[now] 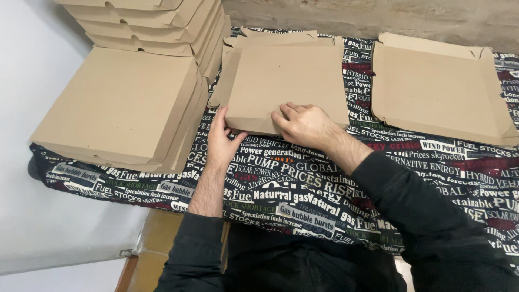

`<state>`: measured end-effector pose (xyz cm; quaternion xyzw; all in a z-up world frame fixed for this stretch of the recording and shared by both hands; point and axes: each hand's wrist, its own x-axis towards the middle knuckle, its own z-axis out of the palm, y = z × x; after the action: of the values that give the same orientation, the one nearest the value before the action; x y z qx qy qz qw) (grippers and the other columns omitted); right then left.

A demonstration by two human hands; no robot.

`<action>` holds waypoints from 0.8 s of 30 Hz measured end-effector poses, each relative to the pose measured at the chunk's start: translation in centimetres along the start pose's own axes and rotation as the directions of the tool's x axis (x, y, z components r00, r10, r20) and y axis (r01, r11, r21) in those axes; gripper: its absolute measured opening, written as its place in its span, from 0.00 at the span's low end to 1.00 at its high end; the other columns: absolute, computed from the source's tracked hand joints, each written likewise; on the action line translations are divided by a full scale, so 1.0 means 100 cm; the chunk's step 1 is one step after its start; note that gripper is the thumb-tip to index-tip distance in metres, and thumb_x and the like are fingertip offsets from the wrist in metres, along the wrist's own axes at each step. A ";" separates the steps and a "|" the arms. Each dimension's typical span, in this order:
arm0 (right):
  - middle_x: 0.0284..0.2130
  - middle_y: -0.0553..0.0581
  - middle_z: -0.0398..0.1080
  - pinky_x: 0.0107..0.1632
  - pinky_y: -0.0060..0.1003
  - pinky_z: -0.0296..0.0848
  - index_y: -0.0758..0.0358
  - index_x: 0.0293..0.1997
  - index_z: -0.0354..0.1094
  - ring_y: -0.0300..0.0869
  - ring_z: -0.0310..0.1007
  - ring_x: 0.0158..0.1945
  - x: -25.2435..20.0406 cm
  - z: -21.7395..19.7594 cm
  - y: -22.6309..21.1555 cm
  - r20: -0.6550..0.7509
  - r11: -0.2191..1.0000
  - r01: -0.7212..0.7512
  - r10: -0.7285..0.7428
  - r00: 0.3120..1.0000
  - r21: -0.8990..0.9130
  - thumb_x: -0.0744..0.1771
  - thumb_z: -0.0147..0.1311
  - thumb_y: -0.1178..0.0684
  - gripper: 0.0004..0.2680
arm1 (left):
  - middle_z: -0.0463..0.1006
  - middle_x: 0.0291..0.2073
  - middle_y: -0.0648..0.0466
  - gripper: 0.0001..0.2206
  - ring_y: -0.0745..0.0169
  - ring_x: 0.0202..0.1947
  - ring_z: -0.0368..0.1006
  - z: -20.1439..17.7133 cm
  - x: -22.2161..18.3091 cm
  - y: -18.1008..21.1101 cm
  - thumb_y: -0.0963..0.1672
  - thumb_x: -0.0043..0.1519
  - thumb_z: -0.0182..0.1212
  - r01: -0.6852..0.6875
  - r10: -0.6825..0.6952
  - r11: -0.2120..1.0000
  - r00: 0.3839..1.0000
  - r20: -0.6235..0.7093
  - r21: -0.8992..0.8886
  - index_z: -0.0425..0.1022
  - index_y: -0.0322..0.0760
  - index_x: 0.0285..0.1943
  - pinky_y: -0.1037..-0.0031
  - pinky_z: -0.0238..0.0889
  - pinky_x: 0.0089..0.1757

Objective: The person assembles cardboard pizza boxes by folding the pre-creased flaps and sides by hand on a table, handling multiple boxes in sequence.

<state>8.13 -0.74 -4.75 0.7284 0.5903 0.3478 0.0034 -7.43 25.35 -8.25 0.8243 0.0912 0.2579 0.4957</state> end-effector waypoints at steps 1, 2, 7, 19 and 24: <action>0.53 0.63 0.84 0.50 0.44 0.87 0.49 0.66 0.77 0.50 0.88 0.56 0.005 -0.004 -0.003 -0.006 1.000 -0.018 0.018 1.000 0.007 0.67 0.61 0.42 0.19 | 0.50 0.85 0.26 0.47 0.13 0.75 0.63 -0.001 0.001 0.004 0.37 0.60 0.83 0.008 -0.008 1.000 1.000 0.001 -0.006 0.55 0.33 0.88 0.50 0.75 0.68; 0.53 0.63 0.84 0.50 0.44 0.87 0.49 0.66 0.77 0.50 0.88 0.56 0.005 -0.003 -0.003 -0.006 1.000 -0.019 0.019 1.000 0.007 0.67 0.61 0.42 0.19 | 0.50 0.85 0.26 0.47 0.13 0.75 0.63 0.001 0.001 0.002 0.37 0.60 0.83 0.008 -0.008 1.000 1.000 0.001 -0.006 0.55 0.33 0.88 0.50 0.75 0.68; 0.51 0.63 0.85 0.50 0.43 0.87 0.49 0.63 0.79 0.49 0.89 0.56 0.005 -0.006 -0.004 0.022 0.998 0.027 -0.028 0.999 0.050 0.66 0.63 0.46 0.17 | 0.45 0.87 0.30 0.47 0.12 0.75 0.63 0.001 0.000 -0.008 0.36 0.60 0.82 -0.009 0.010 1.000 1.000 -0.018 0.025 0.55 0.35 0.88 0.52 0.79 0.66; 0.75 0.64 0.67 0.76 0.64 0.66 0.46 0.78 0.68 0.59 0.65 0.81 -0.031 -0.086 0.003 0.431 0.937 -0.337 0.344 0.834 -0.096 0.64 0.73 0.30 0.34 | 0.69 0.79 0.40 0.37 0.34 0.75 0.72 0.014 0.007 -0.056 0.40 0.57 0.86 -0.148 0.145 0.964 0.989 0.033 0.220 0.79 0.53 0.79 0.61 0.79 0.64; 0.78 0.77 0.57 0.72 0.67 0.72 0.39 0.88 0.49 0.75 0.68 0.75 -0.076 -0.110 0.016 0.554 0.594 -0.804 0.662 0.504 0.021 0.63 0.78 0.42 0.42 | 0.72 0.76 0.38 0.39 0.31 0.73 0.73 0.015 0.006 -0.057 0.39 0.56 0.85 -0.103 0.101 0.981 0.995 0.024 0.164 0.78 0.55 0.80 0.64 0.82 0.59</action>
<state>3.45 -12.27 0.43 0.9651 0.2409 0.0320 -0.0976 -5.51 27.23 -13.55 0.8680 0.0659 0.2681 0.4127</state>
